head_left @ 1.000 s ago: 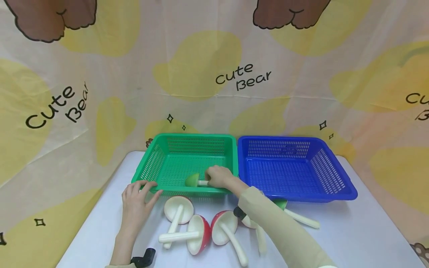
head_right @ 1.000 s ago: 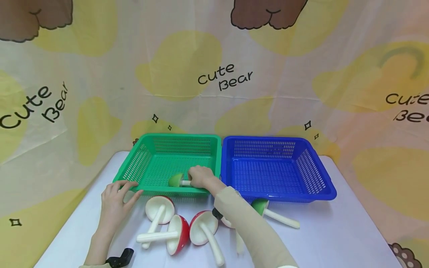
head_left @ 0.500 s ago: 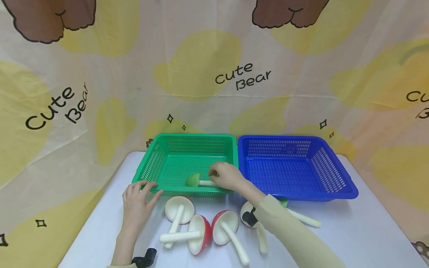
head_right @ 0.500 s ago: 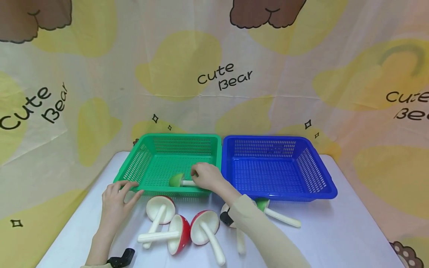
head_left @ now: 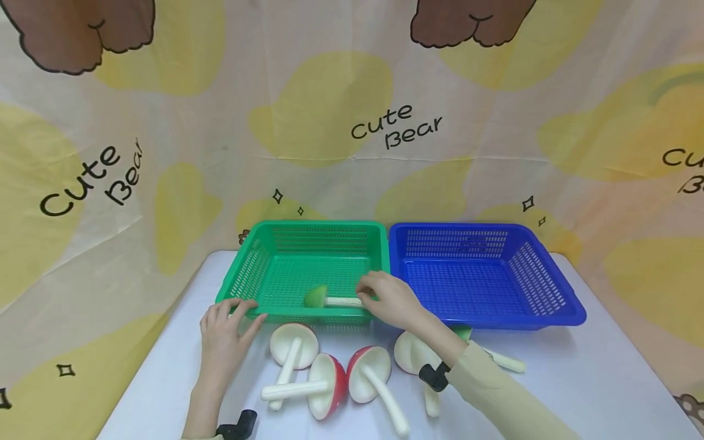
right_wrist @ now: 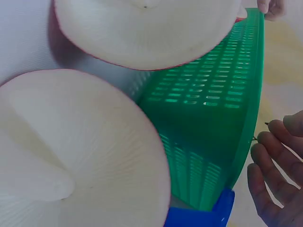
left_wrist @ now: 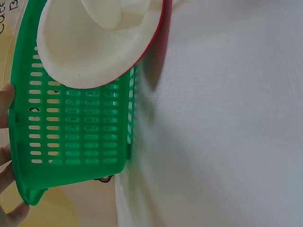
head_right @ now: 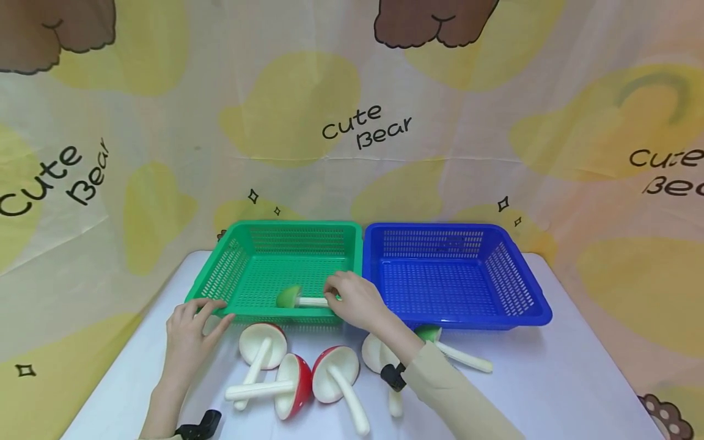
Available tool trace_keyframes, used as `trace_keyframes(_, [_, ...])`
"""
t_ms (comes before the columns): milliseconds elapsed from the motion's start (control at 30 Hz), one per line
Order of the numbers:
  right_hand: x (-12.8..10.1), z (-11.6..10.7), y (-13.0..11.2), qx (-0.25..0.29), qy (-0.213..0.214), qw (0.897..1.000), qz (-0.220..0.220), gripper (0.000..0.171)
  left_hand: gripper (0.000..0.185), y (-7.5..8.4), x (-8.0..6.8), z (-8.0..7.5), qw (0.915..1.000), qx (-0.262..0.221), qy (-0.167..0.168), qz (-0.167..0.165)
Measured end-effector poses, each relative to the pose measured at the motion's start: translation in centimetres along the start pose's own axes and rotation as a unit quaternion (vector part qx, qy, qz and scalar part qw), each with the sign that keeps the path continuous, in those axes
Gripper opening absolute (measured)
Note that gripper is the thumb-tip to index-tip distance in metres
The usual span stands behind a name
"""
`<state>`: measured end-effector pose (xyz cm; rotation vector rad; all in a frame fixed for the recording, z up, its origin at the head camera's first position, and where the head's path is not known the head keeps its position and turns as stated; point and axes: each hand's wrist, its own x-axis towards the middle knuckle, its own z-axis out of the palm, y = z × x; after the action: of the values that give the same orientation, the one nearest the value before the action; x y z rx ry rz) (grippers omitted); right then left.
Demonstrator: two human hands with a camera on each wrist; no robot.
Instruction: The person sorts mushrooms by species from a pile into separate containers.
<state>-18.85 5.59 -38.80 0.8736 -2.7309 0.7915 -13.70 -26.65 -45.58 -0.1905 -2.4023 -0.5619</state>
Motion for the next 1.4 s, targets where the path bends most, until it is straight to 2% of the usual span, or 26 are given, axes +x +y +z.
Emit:
trace_keyframes(133, [-1.3,-0.2,0.5,-0.004,0.022,1.000,0.000,0.009,0.030,0.1,0.1,0.1,1.0000,-0.002,0.000,0.000])
trace_keyframes(600, [-5.8,-1.5,1.8,-0.040,0.054,0.998,-0.001,0.007,0.029,0.1,-0.2,-0.1,0.9999,-0.005,-0.005,-0.014])
trace_keyframes(833, [-8.2,-1.6,3.0,-0.083,0.108,0.991,-0.003,0.011,0.030,0.1,-0.2,-0.1,0.9999,-0.005,-0.005,-0.012])
trace_keyframes(1000, [-9.9,-1.6,3.9,-0.090,0.144,0.986,-0.004,0.014,0.030,0.0,-0.2,-0.2,0.9999,-0.002,-0.006,-0.013])
trace_keyframes(1400, [-14.0,-1.7,6.0,-0.103,0.187,0.977,0.007,0.021,0.029,0.3,0.0,0.0,0.9999,-0.004,-0.006,-0.010])
